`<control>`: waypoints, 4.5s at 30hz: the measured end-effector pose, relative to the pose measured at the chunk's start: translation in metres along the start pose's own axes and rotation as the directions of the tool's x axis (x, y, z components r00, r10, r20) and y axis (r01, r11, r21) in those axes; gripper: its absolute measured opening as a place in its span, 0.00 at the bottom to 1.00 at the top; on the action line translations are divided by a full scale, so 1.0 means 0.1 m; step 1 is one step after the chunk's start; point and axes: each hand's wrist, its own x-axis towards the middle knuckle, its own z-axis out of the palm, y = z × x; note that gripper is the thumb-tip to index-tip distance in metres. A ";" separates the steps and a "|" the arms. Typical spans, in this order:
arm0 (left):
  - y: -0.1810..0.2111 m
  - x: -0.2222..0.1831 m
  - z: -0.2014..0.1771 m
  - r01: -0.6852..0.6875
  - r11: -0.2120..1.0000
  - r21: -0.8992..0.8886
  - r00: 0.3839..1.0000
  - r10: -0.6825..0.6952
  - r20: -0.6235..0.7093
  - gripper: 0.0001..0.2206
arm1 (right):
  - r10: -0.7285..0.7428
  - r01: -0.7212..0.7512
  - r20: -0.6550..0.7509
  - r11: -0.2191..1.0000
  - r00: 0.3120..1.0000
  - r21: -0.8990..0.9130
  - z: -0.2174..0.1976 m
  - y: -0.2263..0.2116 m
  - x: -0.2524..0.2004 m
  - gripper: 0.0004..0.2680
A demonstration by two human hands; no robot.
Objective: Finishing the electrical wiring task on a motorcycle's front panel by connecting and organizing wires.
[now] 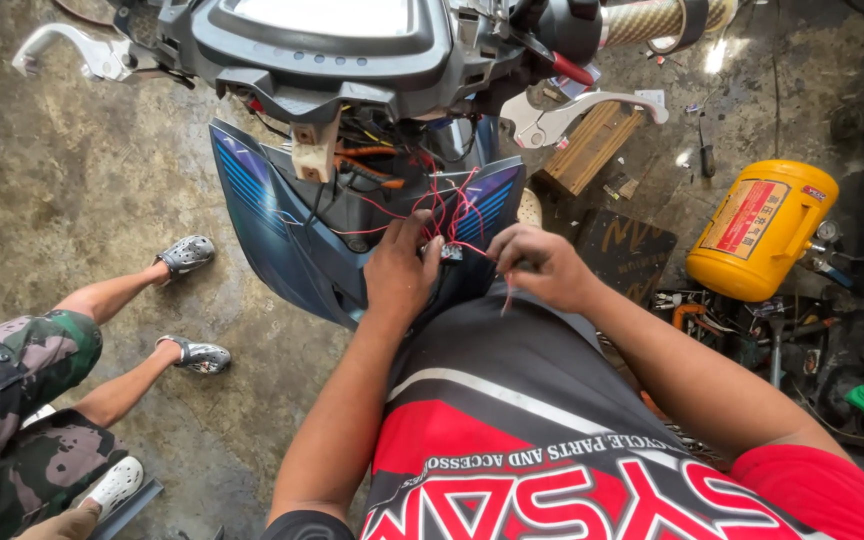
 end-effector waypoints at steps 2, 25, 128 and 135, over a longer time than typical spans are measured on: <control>-0.01 -0.03 0.04 -0.001 1.000 0.002 0.999 0.001 -0.036 0.20 | -0.215 0.243 0.179 0.957 0.960 -0.155 0.08 -0.20 0.03 0.03; 0.01 -0.01 -0.03 -0.100 0.954 -0.283 0.986 0.057 -0.156 0.15 | 0.095 -0.059 0.178 0.979 0.979 -0.193 0.39 0.17 0.43 0.04; 0.40 0.11 -0.42 0.183 0.809 -0.559 0.951 -0.289 -0.106 0.15 | -0.095 0.327 0.392 0.743 0.915 -0.584 -0.19 -0.50 1.01 0.03; 0.43 0.14 -0.44 0.066 0.992 -0.110 0.969 -0.038 0.244 0.54 | -0.247 0.421 0.365 0.727 0.898 -0.543 -0.43 -0.68 0.83 0.02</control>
